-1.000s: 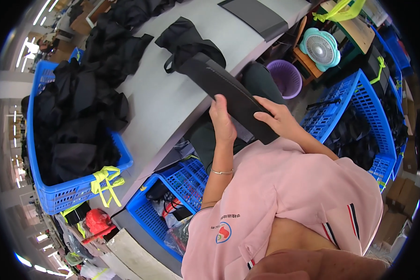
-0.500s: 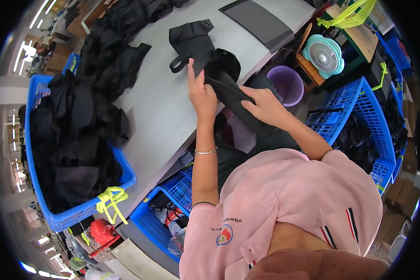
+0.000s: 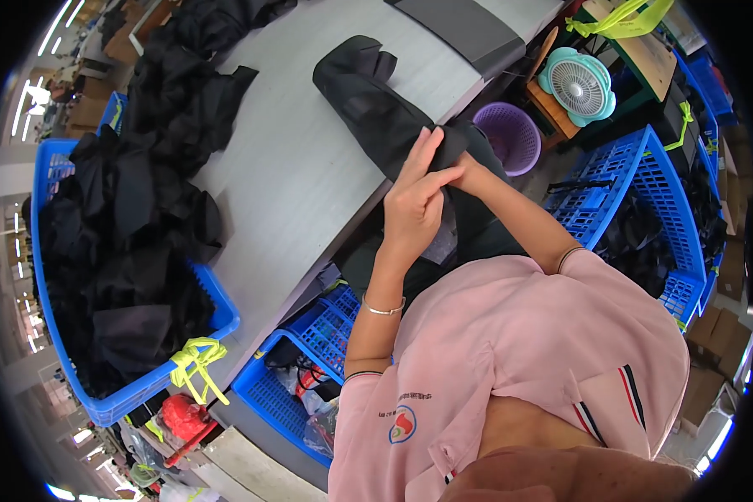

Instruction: The recorder is inspecting and handling black fabric parts for garments at a factory workstation.

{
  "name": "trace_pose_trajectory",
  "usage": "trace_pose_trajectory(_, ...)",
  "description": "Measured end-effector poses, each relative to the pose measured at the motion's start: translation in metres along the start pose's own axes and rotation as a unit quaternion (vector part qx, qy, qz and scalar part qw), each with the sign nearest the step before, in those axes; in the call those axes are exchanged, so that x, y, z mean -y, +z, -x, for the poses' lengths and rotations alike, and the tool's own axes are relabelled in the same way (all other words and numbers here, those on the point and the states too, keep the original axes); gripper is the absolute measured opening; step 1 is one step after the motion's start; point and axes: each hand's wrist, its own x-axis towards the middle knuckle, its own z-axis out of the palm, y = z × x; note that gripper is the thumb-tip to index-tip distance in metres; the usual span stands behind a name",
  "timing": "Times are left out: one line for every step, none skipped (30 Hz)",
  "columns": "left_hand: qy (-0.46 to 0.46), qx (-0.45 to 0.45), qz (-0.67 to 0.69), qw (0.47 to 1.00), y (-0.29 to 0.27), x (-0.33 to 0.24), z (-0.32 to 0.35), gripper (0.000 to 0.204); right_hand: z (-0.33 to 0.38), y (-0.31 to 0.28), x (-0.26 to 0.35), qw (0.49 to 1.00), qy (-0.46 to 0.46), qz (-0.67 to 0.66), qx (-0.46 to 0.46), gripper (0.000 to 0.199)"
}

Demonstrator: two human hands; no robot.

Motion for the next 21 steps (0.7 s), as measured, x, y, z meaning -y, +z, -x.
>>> trace_pose_trajectory(-0.019, -0.026, 0.016, 0.999, 0.0, -0.003, 0.004, 0.035, 0.002, 0.001, -0.006, 0.998, 0.031, 0.011, 0.051, 0.032)
trace_pose_trajectory(0.045, -0.075, -0.016, 0.996, -0.005, -0.003, 0.006, 0.038, 0.005, 0.005, -0.008, 0.983, 0.087, -0.155, 0.044, 0.032)
trace_pose_trajectory(-0.013, -0.125, 0.02, 0.992, -0.006, -0.009, 0.016, 0.042, 0.008, 0.005, -0.01, 0.907, 0.154, -0.393, 0.016, 0.033)
trace_pose_trajectory(-0.075, -0.171, 0.056, 0.981, -0.006, -0.014, 0.023, 0.048, 0.012, 0.008, -0.007, 0.645, 0.249, -0.72, -0.071, 0.034)
trace_pose_trajectory(-0.021, -0.151, -0.023, 0.988, -0.009, -0.012, 0.024, 0.068, 0.013, 0.005, -0.009, 0.662, 0.213, -0.715, -0.069, 0.036)
trace_pose_trajectory(-0.052, -0.138, -0.024, 0.989, -0.006, -0.014, 0.027, 0.068, 0.014, 0.005, -0.005, 0.658, 0.175, -0.728, -0.084, 0.036)
trace_pose_trajectory(-0.058, -0.152, -0.064, 0.985, -0.002, -0.014, 0.027, 0.075, 0.014, 0.003, -0.003, 0.591, 0.226, -0.767, -0.104, 0.035)
trace_pose_trajectory(-0.063, -0.162, -0.104, 0.979, 0.005, -0.014, 0.026, 0.081, 0.013, 0.001, 0.0, 0.524, 0.238, -0.809, -0.121, 0.035)
trace_pose_trajectory(-0.078, -0.166, -0.099, 0.978, 0.011, -0.014, 0.025, 0.088, 0.012, -0.001, 0.003, 0.519, 0.28, -0.798, -0.121, 0.035)
trace_pose_trajectory(-0.078, -0.166, -0.098, 0.978, 0.017, -0.013, 0.021, 0.088, 0.011, -0.003, 0.005, 0.53, 0.266, -0.795, -0.126, 0.034)
trace_pose_trajectory(-0.084, -0.21, -0.115, 0.967, 0.022, -0.013, 0.018, 0.086, 0.01, -0.004, 0.008, 0.541, 0.252, -0.792, -0.13, 0.033)
trace_pose_trajectory(-0.09, -0.255, -0.131, 0.954, 0.025, -0.013, 0.015, 0.084, 0.01, -0.006, 0.009, 0.543, 0.254, -0.79, -0.129, 0.033)
trace_pose_trajectory(-0.091, -0.257, -0.129, 0.954, 0.026, -0.013, 0.013, 0.084, 0.011, -0.007, 0.011, 0.54, 0.255, -0.792, -0.132, 0.032)
trace_pose_trajectory(-0.097, -0.246, -0.149, 0.953, 0.024, -0.014, 0.011, 0.08, 0.012, -0.009, 0.012, 0.54, 0.24, -0.796, -0.129, 0.03)
trace_pose_trajectory(-0.105, -0.235, -0.166, 0.952, 0.022, -0.014, 0.01, 0.077, 0.014, -0.011, 0.013, 0.539, 0.257, -0.791, -0.135, 0.03)
trace_pose_trajectory(-0.104, -0.234, -0.167, 0.952, 0.018, -0.016, 0.009, 0.077, 0.016, -0.013, 0.014, 0.553, 0.257, -0.783, -0.124, 0.03)
trace_pose_trajectory(-0.076, -0.223, -0.18, 0.955, 0.014, -0.017, 0.009, 0.074, 0.018, -0.016, 0.014, 0.567, 0.217, -0.788, -0.104, 0.03)
trace_pose_trajectory(-0.049, -0.211, -0.193, 0.957, 0.011, -0.018, 0.008, 0.071, 0.02, -0.018, 0.016, 0.566, 0.259, -0.774, -0.113, 0.03)
trace_pose_trajectory(-0.051, -0.209, -0.193, 0.957, 0.009, -0.02, 0.008, 0.071, 0.022, -0.019, 0.017, 0.556, 0.289, -0.773, -0.101, 0.03)
trace_pose_trajectory(-0.053, -0.197, -0.195, 0.959, 0.008, -0.02, 0.008, 0.073, 0.023, -0.021, 0.019, 0.544, 0.319, -0.771, -0.088, 0.03)
trace_pose_trajectory(-0.07, -0.181, -0.192, 0.962, 0.008, -0.021, 0.008, 0.075, 0.025, -0.022, 0.023, 0.543, 0.32, -0.771, -0.087, 0.03)
